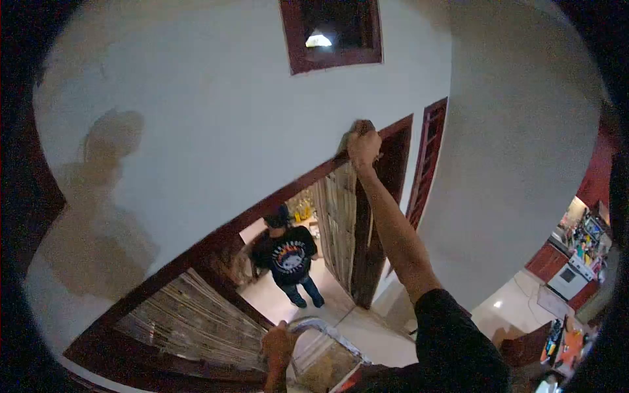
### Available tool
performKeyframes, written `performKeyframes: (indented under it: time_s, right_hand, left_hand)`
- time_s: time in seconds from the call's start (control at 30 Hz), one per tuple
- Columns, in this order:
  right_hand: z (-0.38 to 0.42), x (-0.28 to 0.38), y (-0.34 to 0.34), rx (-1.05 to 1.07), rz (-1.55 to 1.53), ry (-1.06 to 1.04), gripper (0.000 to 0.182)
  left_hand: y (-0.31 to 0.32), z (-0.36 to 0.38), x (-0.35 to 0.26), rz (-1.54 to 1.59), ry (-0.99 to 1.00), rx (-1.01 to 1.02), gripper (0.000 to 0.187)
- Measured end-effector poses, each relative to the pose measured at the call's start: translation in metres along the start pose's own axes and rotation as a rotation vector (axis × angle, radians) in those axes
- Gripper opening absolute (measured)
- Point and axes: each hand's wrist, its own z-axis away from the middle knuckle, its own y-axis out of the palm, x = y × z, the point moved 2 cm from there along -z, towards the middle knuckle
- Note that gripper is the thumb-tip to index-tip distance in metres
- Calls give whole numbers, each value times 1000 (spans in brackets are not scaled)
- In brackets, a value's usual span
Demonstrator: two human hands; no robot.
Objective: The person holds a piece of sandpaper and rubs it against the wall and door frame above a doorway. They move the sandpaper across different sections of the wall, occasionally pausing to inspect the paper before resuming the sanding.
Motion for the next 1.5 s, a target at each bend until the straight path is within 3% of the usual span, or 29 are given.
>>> performKeyframes:
  time_s: [0.03, 0.07, 0.1, 0.2, 0.23, 0.3, 0.37, 0.43, 0.47, 0.5, 0.57, 0.6, 0.63, 0.7, 0.73, 0.87, 0.97, 1.0, 1.13, 1.2, 1.3, 1.43, 1.5]
  right_hand:
    - [-1, 0, -7, 74, 111, -26, 19]
    - [13, 10, -15, -66, 358, -472, 25]
    - [-6, 22, -16, -82, 350, -502, 25]
    - [-32, -14, -6, 45, 16, -72, 28]
    - [-26, -20, 3, 48, 20, -68, 28]
    - [-1, -29, 20, -198, 220, -525, 26]
    - [-8, -49, 34, -153, 144, -507, 26]
    - [-23, -27, 15, -69, 117, -338, 21]
    - [-29, -12, 7, 16, -73, -98, 18]
    - [-19, -19, 11, 24, -71, -90, 18]
    - [8, -28, 11, -194, 170, -614, 16]
    - [32, -30, 0, -178, 188, -741, 18]
    - [30, -31, -5, -174, 191, -732, 18]
    - [7, -29, 0, 53, 184, -317, 23]
    - [-2, -27, 5, -94, 57, -247, 23]
    - [23, -16, 1, -319, -152, -314, 17]
    - [64, -23, 12, -255, -245, -340, 14]
    - [83, 1, -2, -160, -36, -476, 22]
    - [88, -6, 7, -180, 105, -501, 37]
    - [79, -3, 23, -157, -67, -375, 44]
    - [103, -9, 7, 23, -11, -334, 42]
    - [94, -10, 3, 48, -19, -328, 41]
    - [65, 1, 14, 77, 7, -128, 48]
  left_hand:
    - [2, 3, -6, 34, 30, -44, 67]
    - [2, 6, -11, 5, 21, -67, 71]
    - [1, -8, -22, 25, 30, -93, 71]
    - [8, -14, -22, -19, -17, 11, 70]
    - [12, -16, -16, -20, -18, 17, 70]
    - [30, -23, 2, 24, 29, -41, 69]
    - [27, -28, -4, 71, 30, -51, 67]
    - [29, -24, 6, 78, 4, -32, 66]
    - [39, -31, 8, 61, -3, -50, 65]
    - [45, -28, 12, 37, -10, -53, 64]
    - [49, -19, 14, 89, -6, -53, 63]
    - [56, -24, 17, 140, 9, -73, 63]
    - [58, -21, 18, 134, 7, -65, 63]
    - [54, -21, 23, 55, 28, -77, 62]
    - [50, -20, 20, 51, 25, -75, 62]
    - [60, -19, 27, 6, -1, -91, 60]
    - [65, -21, 32, -45, -46, -101, 57]
    - [65, -21, 33, -113, -103, -89, 55]
    - [70, -23, 33, -21, -123, -22, 44]
    - [54, -26, 30, -3, -170, 43, 41]
    - [62, -26, 38, -30, -147, 38, 43]
    - [45, -24, 30, -54, -97, -11, 48]
    - [45, -27, 29, -135, -163, 109, 54]
